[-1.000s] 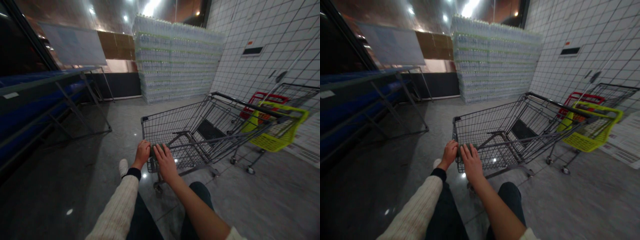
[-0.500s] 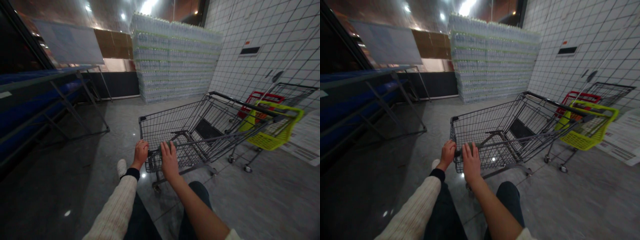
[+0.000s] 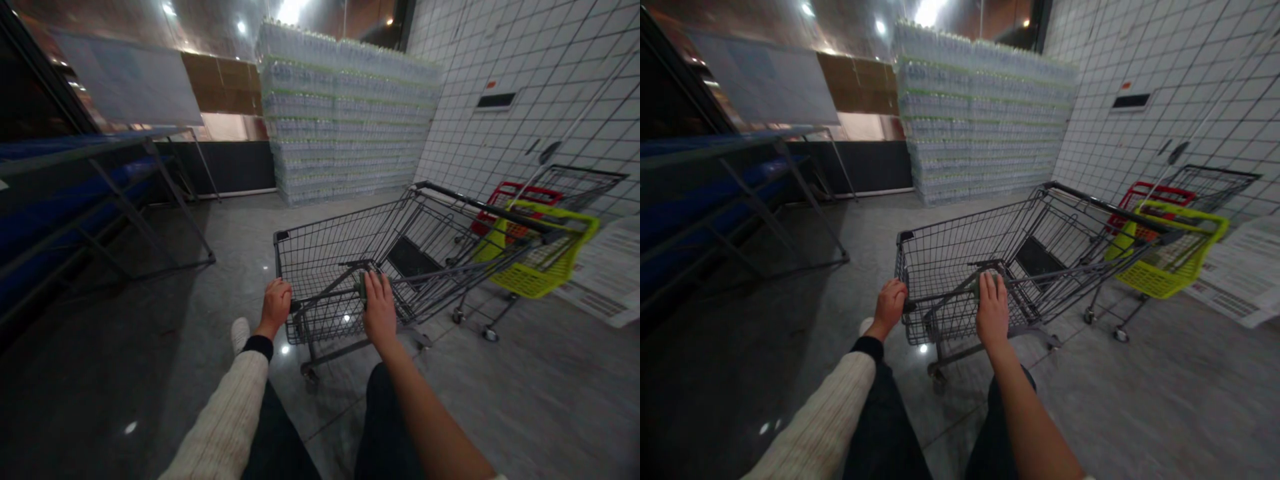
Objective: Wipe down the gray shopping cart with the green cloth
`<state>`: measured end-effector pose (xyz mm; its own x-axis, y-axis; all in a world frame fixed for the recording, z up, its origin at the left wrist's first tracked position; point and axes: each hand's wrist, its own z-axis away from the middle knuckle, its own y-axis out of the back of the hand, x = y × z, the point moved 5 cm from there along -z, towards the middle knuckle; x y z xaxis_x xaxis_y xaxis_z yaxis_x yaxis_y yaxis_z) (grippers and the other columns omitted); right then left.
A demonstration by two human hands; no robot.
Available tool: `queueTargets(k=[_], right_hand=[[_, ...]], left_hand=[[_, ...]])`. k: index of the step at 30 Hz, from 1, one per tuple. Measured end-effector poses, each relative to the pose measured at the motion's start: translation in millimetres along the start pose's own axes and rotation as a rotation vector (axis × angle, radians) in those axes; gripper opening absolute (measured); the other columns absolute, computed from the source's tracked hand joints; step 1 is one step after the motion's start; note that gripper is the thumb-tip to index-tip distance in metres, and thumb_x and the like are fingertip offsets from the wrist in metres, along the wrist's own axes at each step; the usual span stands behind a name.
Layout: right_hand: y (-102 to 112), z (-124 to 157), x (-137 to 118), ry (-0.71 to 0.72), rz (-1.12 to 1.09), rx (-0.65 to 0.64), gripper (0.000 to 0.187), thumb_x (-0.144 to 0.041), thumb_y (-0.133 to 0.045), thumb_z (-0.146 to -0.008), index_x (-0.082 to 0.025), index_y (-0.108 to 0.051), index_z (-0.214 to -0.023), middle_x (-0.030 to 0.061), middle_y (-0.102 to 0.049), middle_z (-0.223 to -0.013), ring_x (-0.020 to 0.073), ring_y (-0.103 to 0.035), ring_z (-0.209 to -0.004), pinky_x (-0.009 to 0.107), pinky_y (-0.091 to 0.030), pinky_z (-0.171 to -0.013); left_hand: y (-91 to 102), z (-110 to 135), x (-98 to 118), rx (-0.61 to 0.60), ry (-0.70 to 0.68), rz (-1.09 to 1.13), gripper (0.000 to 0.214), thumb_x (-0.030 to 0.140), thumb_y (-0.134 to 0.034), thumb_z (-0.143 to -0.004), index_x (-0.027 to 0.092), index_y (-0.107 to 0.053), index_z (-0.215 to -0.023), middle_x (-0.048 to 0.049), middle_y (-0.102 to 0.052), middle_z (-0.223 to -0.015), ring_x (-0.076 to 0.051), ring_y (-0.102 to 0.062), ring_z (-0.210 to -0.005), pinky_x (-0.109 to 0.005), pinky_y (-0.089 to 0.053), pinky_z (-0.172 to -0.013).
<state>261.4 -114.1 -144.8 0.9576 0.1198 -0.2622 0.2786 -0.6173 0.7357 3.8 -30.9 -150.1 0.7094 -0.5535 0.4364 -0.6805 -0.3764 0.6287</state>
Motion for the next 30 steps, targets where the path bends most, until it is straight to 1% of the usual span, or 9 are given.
queueTargets(k=[3,6,10,13,16,22,24,27,30], right_hand=[[0.2,-0.6,1.3,-0.096,0.017,0.060,0.075,0.003,-0.031,-0.077,-0.014,-0.028,-0.151,0.0091,-0.037,-0.151,0.0257,-0.007,-0.147,0.051,-0.027,-0.115],[-11.6,5.0,-35.6,-0.081,-0.011,0.031,0.074,0.004,-0.031,-0.077,-0.012,-0.030,-0.149,0.0105,-0.037,-0.151,0.0272,-0.003,-0.147,0.051,-0.028,-0.115],[-33.0,17.2,-109.4,0.154,-0.072,-0.127,0.067,0.000,-0.037,-0.081,-0.013,-0.036,-0.147,0.0094,-0.039,-0.151,0.0276,-0.009,-0.147,0.050,-0.028,-0.115],[-37.8,20.9,-136.1,0.320,-0.127,-0.208,0.064,-0.004,-0.040,-0.084,-0.015,-0.036,-0.147,0.0071,-0.038,-0.152,0.0268,-0.013,-0.146,0.048,-0.029,-0.115],[-32.0,16.1,-116.6,0.343,-0.136,-0.230,0.067,-0.001,-0.037,-0.083,-0.017,-0.034,-0.148,0.0042,-0.037,-0.153,0.0242,-0.015,-0.146,0.046,-0.030,-0.115],[-4.2,0.4,-7.3,0.106,-0.012,-0.122,0.076,0.005,-0.031,-0.077,-0.017,-0.029,-0.150,0.0049,-0.037,-0.152,0.0218,-0.010,-0.147,0.046,-0.029,-0.116],[4.1,-3.6,17.8,0.013,0.031,-0.076,0.077,0.005,-0.031,-0.076,-0.016,-0.029,-0.150,0.0055,-0.036,-0.153,0.0225,-0.010,-0.147,0.046,-0.028,-0.116],[7.4,-7.2,19.8,-0.086,0.060,-0.043,0.072,0.004,-0.030,-0.078,-0.012,-0.033,-0.148,0.0088,-0.037,-0.152,0.0253,-0.008,-0.147,0.048,-0.027,-0.116],[-3.7,-5.8,-23.3,-0.053,0.020,-0.095,0.068,0.004,-0.030,-0.080,-0.010,-0.037,-0.146,0.0114,-0.040,-0.150,0.0270,-0.008,-0.147,0.049,-0.027,-0.116]], left_hand=[[-0.6,1.2,1.0,0.022,-0.007,-0.006,0.021,0.016,-0.036,-0.076,0.024,-0.041,-0.057,-0.0024,-0.050,-0.060,-0.022,-0.053,-0.077,-0.040,-0.044,-0.097],[-0.7,2.5,2.6,0.024,-0.005,-0.017,0.022,0.016,-0.036,-0.076,0.024,-0.042,-0.057,-0.0028,-0.050,-0.061,-0.023,-0.055,-0.081,-0.041,-0.043,-0.098],[-0.6,3.4,2.5,-0.003,0.016,-0.029,0.022,0.016,-0.035,-0.076,0.024,-0.043,-0.057,-0.0029,-0.053,-0.063,-0.022,-0.056,-0.081,-0.040,-0.042,-0.100],[0.5,2.8,0.4,-0.016,0.024,-0.026,0.020,0.016,-0.036,-0.074,0.024,-0.045,-0.059,-0.0036,-0.056,-0.066,-0.023,-0.057,-0.086,-0.040,-0.043,-0.100],[2.0,0.7,-1.0,-0.042,0.010,-0.024,0.020,0.017,-0.035,-0.075,0.025,-0.044,-0.059,-0.0034,-0.055,-0.065,-0.023,-0.057,-0.086,-0.041,-0.042,-0.101],[6.0,-5.2,-4.2,-0.059,0.013,-0.015,0.020,0.017,-0.034,-0.075,0.024,-0.042,-0.058,-0.0024,-0.053,-0.063,-0.021,-0.056,-0.077,-0.040,-0.043,-0.100],[5.8,-6.4,-5.4,-0.061,0.005,-0.009,0.020,0.017,-0.034,-0.075,0.024,-0.042,-0.058,-0.0024,-0.052,-0.062,-0.021,-0.055,-0.076,-0.041,-0.043,-0.100],[4.5,-7.1,-7.5,-0.082,-0.001,-0.004,0.018,0.018,-0.035,-0.074,0.024,-0.043,-0.059,-0.0025,-0.053,-0.063,-0.021,-0.055,-0.075,-0.043,-0.042,-0.101],[4.5,-7.7,-7.8,-0.105,-0.003,-0.002,0.018,0.018,-0.034,-0.075,0.024,-0.042,-0.059,-0.0021,-0.051,-0.063,-0.021,-0.055,-0.075,-0.044,-0.041,-0.103]])
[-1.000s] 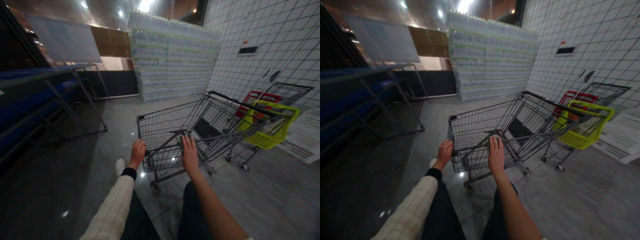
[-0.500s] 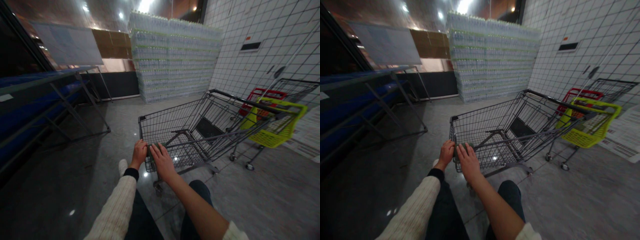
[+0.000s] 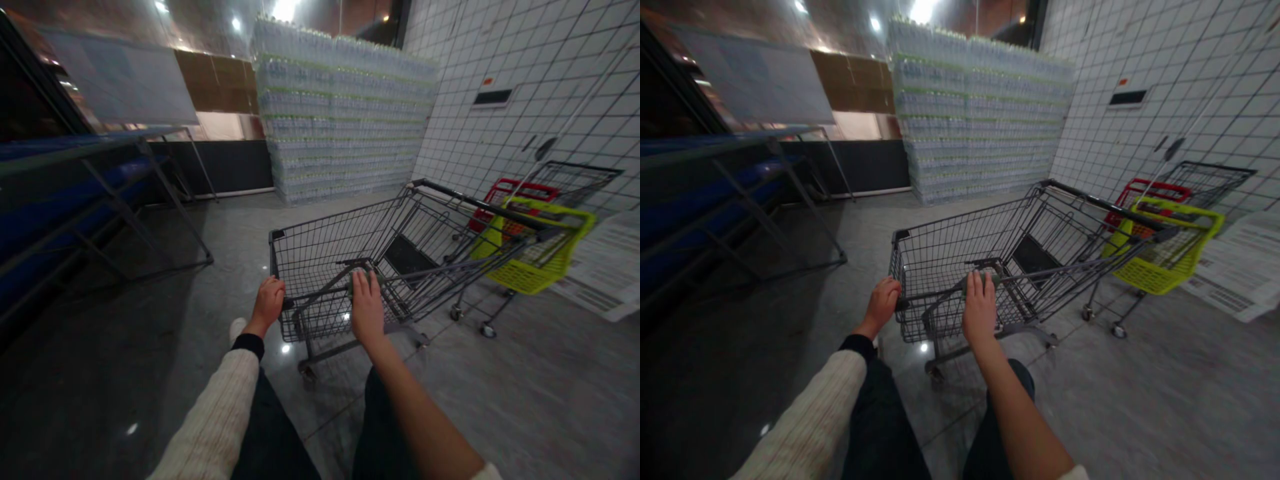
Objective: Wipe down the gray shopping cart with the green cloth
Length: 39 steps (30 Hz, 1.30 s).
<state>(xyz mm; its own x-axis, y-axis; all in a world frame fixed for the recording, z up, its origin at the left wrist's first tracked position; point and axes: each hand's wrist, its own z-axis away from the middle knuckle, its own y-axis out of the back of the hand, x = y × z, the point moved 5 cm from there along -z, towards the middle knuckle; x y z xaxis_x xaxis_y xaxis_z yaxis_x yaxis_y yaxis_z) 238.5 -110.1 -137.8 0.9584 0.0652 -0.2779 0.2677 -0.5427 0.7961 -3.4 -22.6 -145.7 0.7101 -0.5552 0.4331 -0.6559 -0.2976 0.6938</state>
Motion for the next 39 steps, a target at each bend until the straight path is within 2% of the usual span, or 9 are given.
queueTargets(k=[4,7,11,14,21,27,30,35,39], right_hand=[[-20.4,11.0,-83.4,0.211,-0.158,-0.135,0.066,0.003,-0.035,-0.080,-0.011,-0.040,-0.145,0.0097,-0.040,-0.150,0.0268,-0.015,-0.146,0.048,-0.028,-0.115],[-25.2,14.9,-115.3,0.300,-0.339,-0.196,0.068,0.003,-0.039,-0.076,-0.013,-0.044,-0.142,0.0087,-0.043,-0.149,0.0237,-0.020,-0.145,0.046,-0.029,-0.116],[-17.6,7.5,-97.1,0.163,-0.635,-0.145,0.066,-0.002,-0.040,-0.078,-0.016,-0.043,-0.143,0.0085,-0.051,-0.142,0.0185,-0.039,-0.137,0.039,-0.037,-0.111],[-8.8,9.1,-73.9,0.005,-0.774,-0.059,0.059,-0.010,-0.036,-0.088,-0.018,-0.038,-0.146,0.0098,-0.057,-0.135,0.0173,-0.052,-0.126,0.037,-0.044,-0.105],[5.1,58.5,-84.0,0.157,-0.666,-0.253,0.063,-0.008,-0.044,-0.082,-0.016,-0.041,-0.144,0.0088,-0.043,-0.148,0.0198,-0.032,-0.141,0.041,-0.034,-0.114],[7.2,63.9,-43.9,-0.187,-0.527,-0.325,0.045,-0.021,-0.041,-0.092,-0.015,-0.050,-0.135,0.0130,-0.067,-0.120,0.0224,-0.065,-0.109,0.036,-0.051,-0.092],[2.7,75.3,-41.3,-0.109,-0.423,-0.457,0.043,-0.018,-0.048,-0.087,-0.016,-0.056,-0.129,0.0112,-0.073,-0.103,0.0224,-0.070,-0.094,0.032,-0.054,-0.081],[2.0,104.6,-53.5,0.083,-0.419,-0.503,0.057,-0.009,-0.048,-0.081,-0.008,-0.048,-0.138,0.0178,-0.052,-0.139,0.0229,-0.050,-0.129,0.035,-0.044,-0.104],[24.7,84.6,-33.1,0.197,-0.607,-0.578,0.051,-0.020,-0.055,-0.082,-0.013,-0.055,-0.132,0.0134,-0.049,-0.142,0.0229,-0.047,-0.131,0.038,-0.041,-0.107]], left_hand=[[3.2,-3.6,2.8,-0.052,0.011,0.031,0.018,0.018,-0.035,-0.075,0.024,-0.043,-0.060,-0.0016,-0.052,-0.063,-0.020,-0.054,-0.074,-0.045,-0.039,-0.105],[10.4,-4.1,3.7,-0.075,0.116,0.150,0.014,0.018,-0.038,-0.073,0.022,-0.050,-0.066,-0.0030,-0.059,-0.072,-0.020,-0.056,-0.081,-0.045,-0.042,-0.101],[31.8,21.2,11.9,0.209,0.449,0.445,0.020,0.022,-0.043,-0.077,0.019,-0.057,-0.091,-0.0046,-0.063,-0.094,-0.019,-0.059,-0.092,-0.038,-0.049,-0.092],[35.3,60.0,45.3,0.457,0.648,0.595,0.018,0.031,-0.052,-0.081,0.020,-0.057,-0.095,-0.0037,-0.062,-0.100,-0.018,-0.058,-0.100,-0.035,-0.046,-0.097],[-24.3,106.9,141.4,0.374,1.076,1.400,0.030,0.031,-0.062,-0.082,0.028,-0.061,-0.112,-0.0035,-0.065,-0.121,-0.019,-0.060,-0.115,-0.029,-0.052,-0.093],[-59.2,151.8,155.8,0.408,1.440,1.513,0.011,0.023,-0.057,-0.086,0.021,-0.068,-0.088,-0.0080,-0.072,-0.098,-0.018,-0.069,-0.097,-0.026,-0.058,-0.079],[-65.4,160.8,165.8,0.369,1.420,1.493,0.012,0.024,-0.059,-0.086,0.023,-0.068,-0.094,-0.0081,-0.071,-0.107,-0.019,-0.068,-0.102,-0.026,-0.058,-0.079],[-67.6,152.9,173.2,0.367,1.435,1.438,0.017,0.026,-0.062,-0.085,0.024,-0.063,-0.102,-0.0076,-0.068,-0.116,-0.020,-0.067,-0.104,-0.028,-0.057,-0.083],[-62.2,147.7,155.5,0.349,1.285,1.323,0.030,0.024,-0.054,-0.088,0.027,-0.055,-0.118,-0.0066,-0.063,-0.125,-0.020,-0.062,-0.114,-0.032,-0.055,-0.090]])
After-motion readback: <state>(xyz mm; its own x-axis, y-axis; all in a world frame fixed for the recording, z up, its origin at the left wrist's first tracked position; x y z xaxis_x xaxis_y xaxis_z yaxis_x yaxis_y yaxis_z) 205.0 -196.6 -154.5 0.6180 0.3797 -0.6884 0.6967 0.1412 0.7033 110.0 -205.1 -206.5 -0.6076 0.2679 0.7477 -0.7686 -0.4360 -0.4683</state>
